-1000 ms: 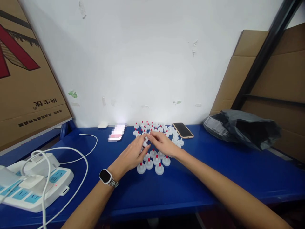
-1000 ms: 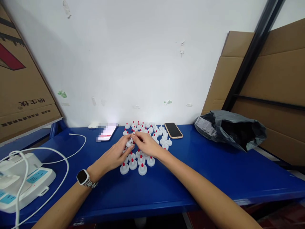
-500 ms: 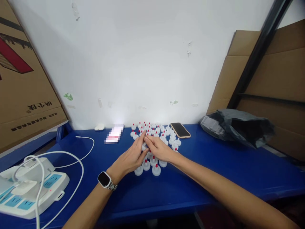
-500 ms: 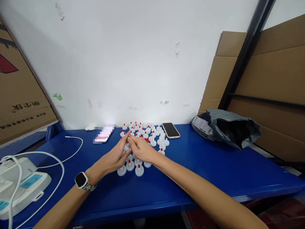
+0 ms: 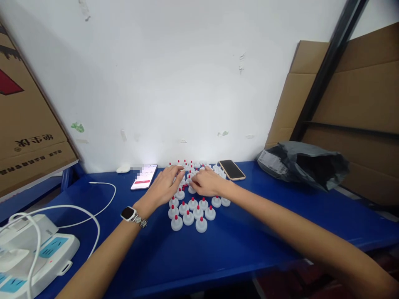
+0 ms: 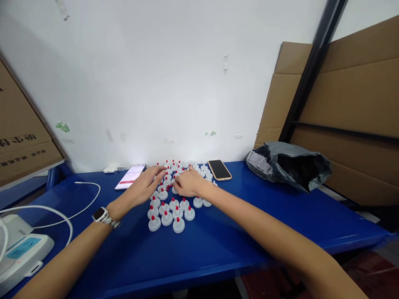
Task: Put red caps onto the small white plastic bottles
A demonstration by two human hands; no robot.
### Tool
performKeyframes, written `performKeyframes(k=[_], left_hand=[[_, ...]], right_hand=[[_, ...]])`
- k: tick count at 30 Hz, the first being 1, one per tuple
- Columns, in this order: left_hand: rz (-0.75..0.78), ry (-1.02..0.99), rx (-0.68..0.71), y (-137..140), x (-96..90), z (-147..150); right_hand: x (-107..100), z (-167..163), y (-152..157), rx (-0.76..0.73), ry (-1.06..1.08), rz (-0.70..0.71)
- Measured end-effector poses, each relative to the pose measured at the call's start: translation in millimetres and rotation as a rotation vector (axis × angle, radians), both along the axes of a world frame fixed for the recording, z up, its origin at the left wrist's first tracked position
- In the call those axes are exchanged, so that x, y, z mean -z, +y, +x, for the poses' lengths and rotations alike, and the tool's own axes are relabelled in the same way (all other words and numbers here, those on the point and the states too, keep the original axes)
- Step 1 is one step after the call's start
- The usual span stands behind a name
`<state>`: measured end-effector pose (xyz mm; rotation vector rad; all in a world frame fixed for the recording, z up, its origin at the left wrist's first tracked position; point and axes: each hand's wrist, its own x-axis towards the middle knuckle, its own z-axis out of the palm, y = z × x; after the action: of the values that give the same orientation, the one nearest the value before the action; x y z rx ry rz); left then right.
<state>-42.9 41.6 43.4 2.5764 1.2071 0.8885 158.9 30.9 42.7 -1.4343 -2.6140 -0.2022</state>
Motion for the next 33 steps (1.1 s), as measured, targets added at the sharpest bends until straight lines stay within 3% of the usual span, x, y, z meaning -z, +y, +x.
performKeyframes(k=[5, 10, 14, 19, 22, 25, 27, 30, 33], left_hand=[[0.035, -0.016, 0.009, 7.9, 2.0, 13.9], [0.050, -0.043, 0.010, 9.5, 13.5, 8.6], [0.040, -0.029, 0.004, 5.8, 18.3, 3.1], [0.051, -0.023, 0.011, 0.9, 19.8, 2.2], [0.065, -0.027, 0.009, -1.0, 18.8, -0.3], [0.100, -0.057, -0.002, -3.6, 16.0, -2.4], [0.140, -0.076, -0.014, -6.2, 14.6, -1.8], [0.171, -0.036, -0.034, -10.3, 15.1, 0.1], [0.121, 0.058, -0.025, -12.2, 17.8, -2.6]], right_hand=[[-9.6, 9.6, 28.2, 0.080, 0.097, 0.012], [-19.1, 25.3, 76.4, 0.238, 0.113, -0.098], [-11.5, 28.5, 107.1, 0.362, 0.091, -0.010], [0.7, 23.1, 125.1, 0.390, 0.095, -0.044], [-1.6, 21.9, 117.3, 0.383, 0.127, -0.026], [-8.6, 19.3, 89.0, 0.347, 0.221, 0.043], [-11.4, 12.8, 60.9, 0.228, 0.474, 0.092], [-9.3, -3.8, 19.0, 0.041, 0.807, -0.011], [-2.0, -17.9, -3.5, -0.049, 0.921, -0.107]])
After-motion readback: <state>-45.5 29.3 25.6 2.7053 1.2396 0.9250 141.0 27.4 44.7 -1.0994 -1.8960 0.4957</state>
